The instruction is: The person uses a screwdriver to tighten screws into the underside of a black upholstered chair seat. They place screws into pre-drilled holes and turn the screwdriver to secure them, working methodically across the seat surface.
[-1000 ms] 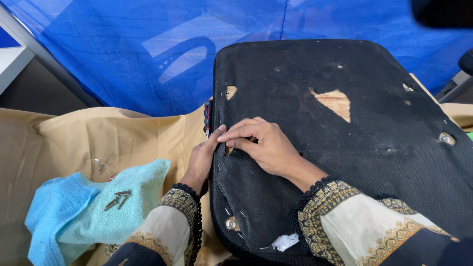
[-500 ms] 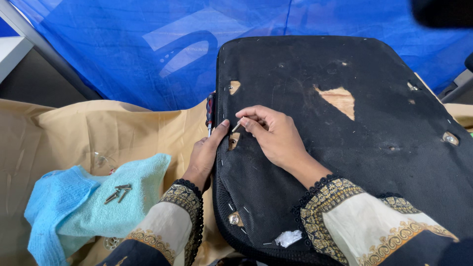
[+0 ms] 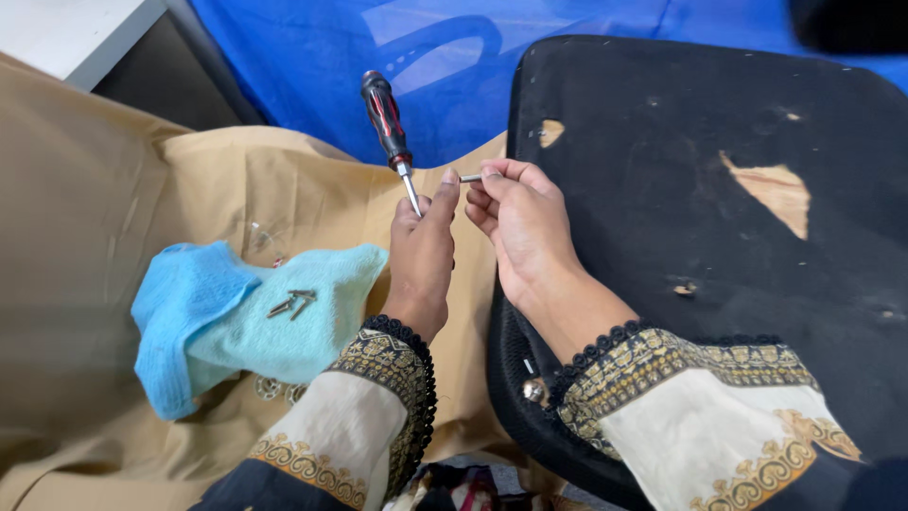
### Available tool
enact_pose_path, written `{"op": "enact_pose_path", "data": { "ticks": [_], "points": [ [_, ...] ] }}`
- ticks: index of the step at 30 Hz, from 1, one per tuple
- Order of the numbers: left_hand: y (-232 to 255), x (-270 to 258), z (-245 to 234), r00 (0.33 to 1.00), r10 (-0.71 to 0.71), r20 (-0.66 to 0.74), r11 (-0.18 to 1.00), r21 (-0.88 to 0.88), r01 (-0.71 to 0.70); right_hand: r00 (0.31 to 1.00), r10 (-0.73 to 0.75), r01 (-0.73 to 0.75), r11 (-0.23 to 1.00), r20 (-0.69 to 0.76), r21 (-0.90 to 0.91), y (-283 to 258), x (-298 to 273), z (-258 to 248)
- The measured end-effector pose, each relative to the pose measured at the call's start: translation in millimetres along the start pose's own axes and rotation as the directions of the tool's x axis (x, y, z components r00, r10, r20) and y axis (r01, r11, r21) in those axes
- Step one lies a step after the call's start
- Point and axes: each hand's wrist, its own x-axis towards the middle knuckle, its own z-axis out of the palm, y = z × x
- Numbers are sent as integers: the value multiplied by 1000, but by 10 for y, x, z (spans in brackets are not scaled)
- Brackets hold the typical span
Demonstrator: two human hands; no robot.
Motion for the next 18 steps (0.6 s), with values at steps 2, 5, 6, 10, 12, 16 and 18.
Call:
{"op": "enact_pose_path", "data": {
  "ticks": [2, 5, 6, 10, 12, 16, 18],
  "points": [
    [4, 4, -174, 999, 6, -36, 1000, -21, -7, 1000, 18, -18, 1000, 0, 2, 135, -21, 164],
    [-38, 33, -516, 995, 36, -95, 999, -28, -38, 999, 55, -55, 999, 2, 3, 432, -86, 438],
    [-75, 34, -642, 993, 47, -109, 999, -14, -49, 996, 84, -85, 996, 7, 28, 556, -113, 518],
    [-282, 13, -1138, 970, 91, -224, 979, 201, -45, 971, 240, -241, 968, 25, 68, 1112, -221, 749],
    [-412, -22, -1373, 946, 111, -304, 956, 291, -18, 953, 301, -302, 953, 20, 24, 1387, -249, 815],
    [-691, -4, -1824, 895, 158, -418, 927, 374, 11, 930, 361, -356, 932, 75, -68, 1920, -215, 948],
    [-821, 24, -2046, 871, 89, -482, 911, 393, 124, 920, 385, -373, 919, 77, -130, 2152, -192, 1016]
  ]
}}
